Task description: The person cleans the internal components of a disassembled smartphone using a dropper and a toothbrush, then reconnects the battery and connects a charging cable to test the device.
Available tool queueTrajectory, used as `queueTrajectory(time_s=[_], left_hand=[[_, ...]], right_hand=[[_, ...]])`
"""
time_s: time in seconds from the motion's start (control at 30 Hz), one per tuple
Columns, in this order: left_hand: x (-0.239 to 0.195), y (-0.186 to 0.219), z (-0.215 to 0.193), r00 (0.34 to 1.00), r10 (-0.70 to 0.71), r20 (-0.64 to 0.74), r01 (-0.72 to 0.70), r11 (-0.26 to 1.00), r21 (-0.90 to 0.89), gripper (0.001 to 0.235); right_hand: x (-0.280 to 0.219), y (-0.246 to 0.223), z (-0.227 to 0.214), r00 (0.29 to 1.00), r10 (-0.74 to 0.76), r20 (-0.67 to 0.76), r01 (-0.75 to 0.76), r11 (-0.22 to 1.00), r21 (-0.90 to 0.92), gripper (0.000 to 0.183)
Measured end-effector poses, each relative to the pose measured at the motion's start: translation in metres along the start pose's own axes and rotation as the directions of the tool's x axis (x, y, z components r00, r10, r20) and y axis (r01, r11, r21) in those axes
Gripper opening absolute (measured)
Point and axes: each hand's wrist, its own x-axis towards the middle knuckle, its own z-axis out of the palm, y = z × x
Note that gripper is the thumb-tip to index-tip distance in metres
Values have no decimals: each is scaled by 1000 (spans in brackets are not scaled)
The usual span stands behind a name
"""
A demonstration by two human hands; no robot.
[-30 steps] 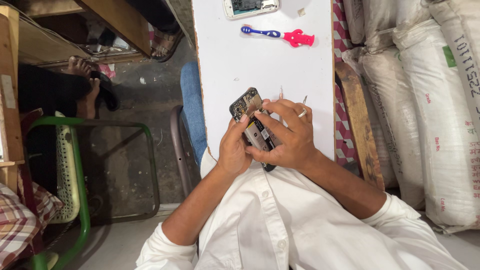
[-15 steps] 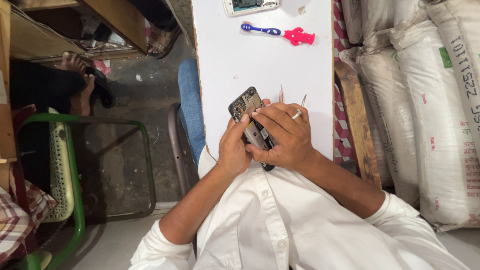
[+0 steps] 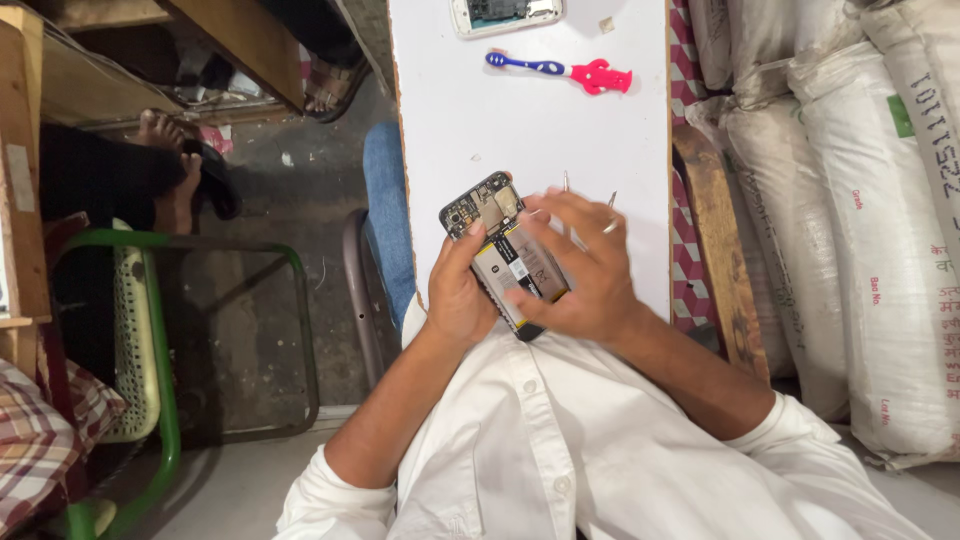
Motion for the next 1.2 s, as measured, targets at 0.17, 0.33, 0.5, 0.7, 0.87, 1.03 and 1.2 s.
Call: queueTrajectory(time_s=[0.17,0.33,0.5,0.7,0.87,1.03,1.2], left_hand=[[2,3,2,996,-30,85,37,996,-85,53],[11,3,-6,1000,-26,9,27,983,-182,56],[21,10,-9,996,-4,-94,-19,968,-250,54],[20,17,3,994,20,-110,-44,975,-217,53],[21,21,13,984,-56,-167,18,974,-224,50],[19,17,14,981,-78,-175,40,976,-212,42],[20,11,8,985,-106,-139,72,970,-231,34]], right_hand=[[-15,24,-4,979,188,-78,-174,971,166,43],[-42,43,3,841,509,182,-487,567,664,32],[-49,41,-1,901,243,359,-426,347,835,36],[-26,19,2,975,171,142,-216,578,787,34],[-7,6,2,975,221,32,-177,673,718,31],[0,0,2,969,246,3,-179,698,694,29],[4,-2,2,956,292,17,-223,687,692,28]])
